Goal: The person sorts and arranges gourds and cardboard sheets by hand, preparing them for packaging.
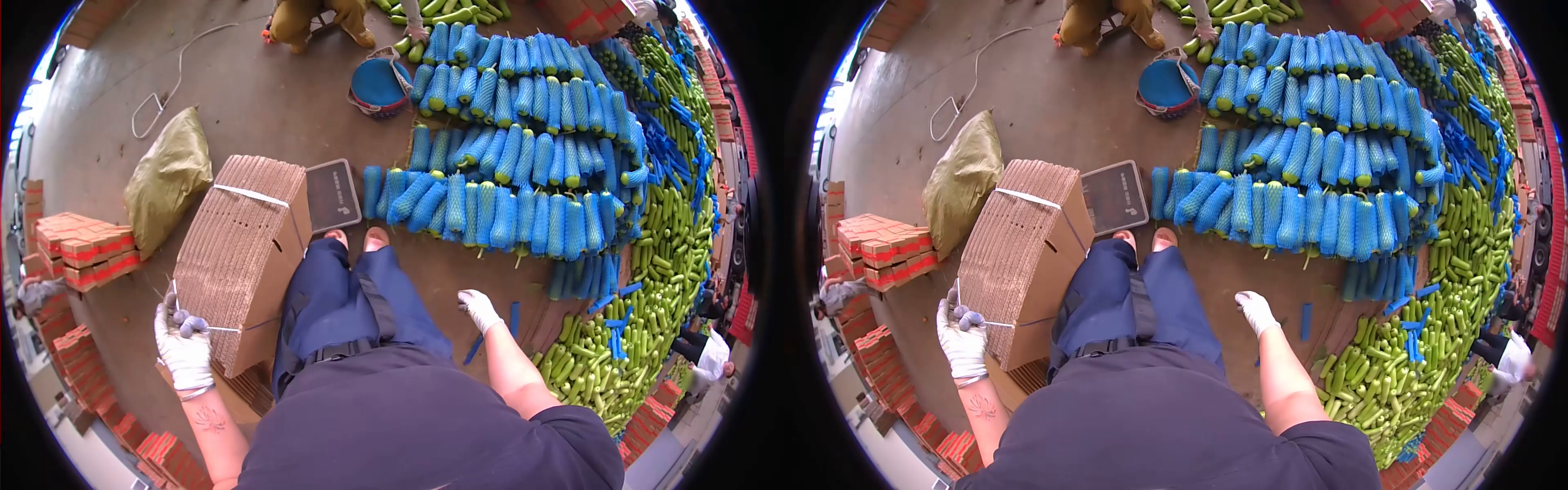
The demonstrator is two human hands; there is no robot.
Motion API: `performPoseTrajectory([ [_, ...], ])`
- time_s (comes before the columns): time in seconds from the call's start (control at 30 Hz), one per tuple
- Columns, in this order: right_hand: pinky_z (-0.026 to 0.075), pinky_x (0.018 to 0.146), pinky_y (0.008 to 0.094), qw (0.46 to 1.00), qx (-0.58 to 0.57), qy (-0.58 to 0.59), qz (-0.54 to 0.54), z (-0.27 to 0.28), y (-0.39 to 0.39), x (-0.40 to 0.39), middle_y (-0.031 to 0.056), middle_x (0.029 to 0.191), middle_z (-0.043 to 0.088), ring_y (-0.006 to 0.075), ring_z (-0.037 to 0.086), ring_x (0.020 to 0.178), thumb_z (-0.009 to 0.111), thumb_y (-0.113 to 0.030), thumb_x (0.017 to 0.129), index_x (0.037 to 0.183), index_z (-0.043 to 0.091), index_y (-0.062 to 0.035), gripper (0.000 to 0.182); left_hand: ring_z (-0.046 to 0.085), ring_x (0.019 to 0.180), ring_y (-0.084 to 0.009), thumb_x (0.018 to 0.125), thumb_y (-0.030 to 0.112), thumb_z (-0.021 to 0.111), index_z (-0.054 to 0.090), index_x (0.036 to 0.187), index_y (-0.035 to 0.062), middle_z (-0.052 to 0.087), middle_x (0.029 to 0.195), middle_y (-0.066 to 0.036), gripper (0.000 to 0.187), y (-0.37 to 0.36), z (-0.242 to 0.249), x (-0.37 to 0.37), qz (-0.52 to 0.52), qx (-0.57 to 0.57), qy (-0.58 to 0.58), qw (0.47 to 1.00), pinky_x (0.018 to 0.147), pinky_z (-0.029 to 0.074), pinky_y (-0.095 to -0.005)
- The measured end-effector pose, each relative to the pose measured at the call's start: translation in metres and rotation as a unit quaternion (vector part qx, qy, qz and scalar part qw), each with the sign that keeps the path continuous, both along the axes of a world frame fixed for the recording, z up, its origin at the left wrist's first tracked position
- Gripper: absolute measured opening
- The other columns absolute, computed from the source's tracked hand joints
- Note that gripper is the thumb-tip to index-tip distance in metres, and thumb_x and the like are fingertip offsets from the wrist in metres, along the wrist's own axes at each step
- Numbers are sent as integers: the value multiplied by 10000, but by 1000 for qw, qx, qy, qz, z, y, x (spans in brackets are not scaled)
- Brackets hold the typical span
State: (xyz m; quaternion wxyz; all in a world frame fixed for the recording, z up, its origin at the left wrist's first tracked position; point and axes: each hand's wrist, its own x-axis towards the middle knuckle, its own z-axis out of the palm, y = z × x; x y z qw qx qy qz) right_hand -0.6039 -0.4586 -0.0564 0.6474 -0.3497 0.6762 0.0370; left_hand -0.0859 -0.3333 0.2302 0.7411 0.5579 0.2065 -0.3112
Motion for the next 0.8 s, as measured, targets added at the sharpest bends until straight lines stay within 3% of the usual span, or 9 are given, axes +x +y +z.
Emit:
performPoseTrajectory([
  [0.03,462,722,271,1000,-2,-6,-2,-5,-2,1,68,923,639,134,591,756,567,-208,867,1093,596,5,313,309,414,-37,897,285,537,605,988,53,437,576,54,258,0,1,0,-2,-2,-6,1000,423,354,-167],
  [0.1,431,598,254,1000,-9,-26,-15,-20,-6,2,44,852,606,112,570,669,574,-208,878,1083,586,-11,285,295,403,-43,905,274,520,603,1025,44,445,563,43,272,-4,7,-3,2,-9,-7,1000,406,350,-179],
  [0.27,444,624,253,997,-25,-50,-47,-27,-19,10,72,913,614,134,579,714,573,-205,877,1090,580,-4,293,307,410,-43,899,259,535,600,1025,42,440,564,45,260,-15,4,0,4,-40,-4,999,413,367,-189],
  [0.33,474,707,282,995,-30,-62,-78,-36,-22,13,67,911,610,152,583,757,579,-215,859,1073,592,17,316,309,411,-43,897,253,540,596,1026,39,438,565,47,256,-32,5,4,3,-29,-27,999,413,369,-190],
  [0.6,490,707,299,992,-7,-17,-125,-32,3,17,90,913,613,174,589,796,578,-212,858,1042,595,29,303,348,452,-41,895,263,558,576,1027,26,462,612,38,272,-87,2,25,-86,-3,-58,995,465,379,-196],
  [0.8,484,682,310,986,43,37,-156,-28,24,48,75,901,620,169,593,783,581,-219,855,1024,599,23,295,364,456,-43,900,292,551,580,1030,52,479,605,53,274,-131,-11,88,-147,40,-36,988,480,376,-198],
])
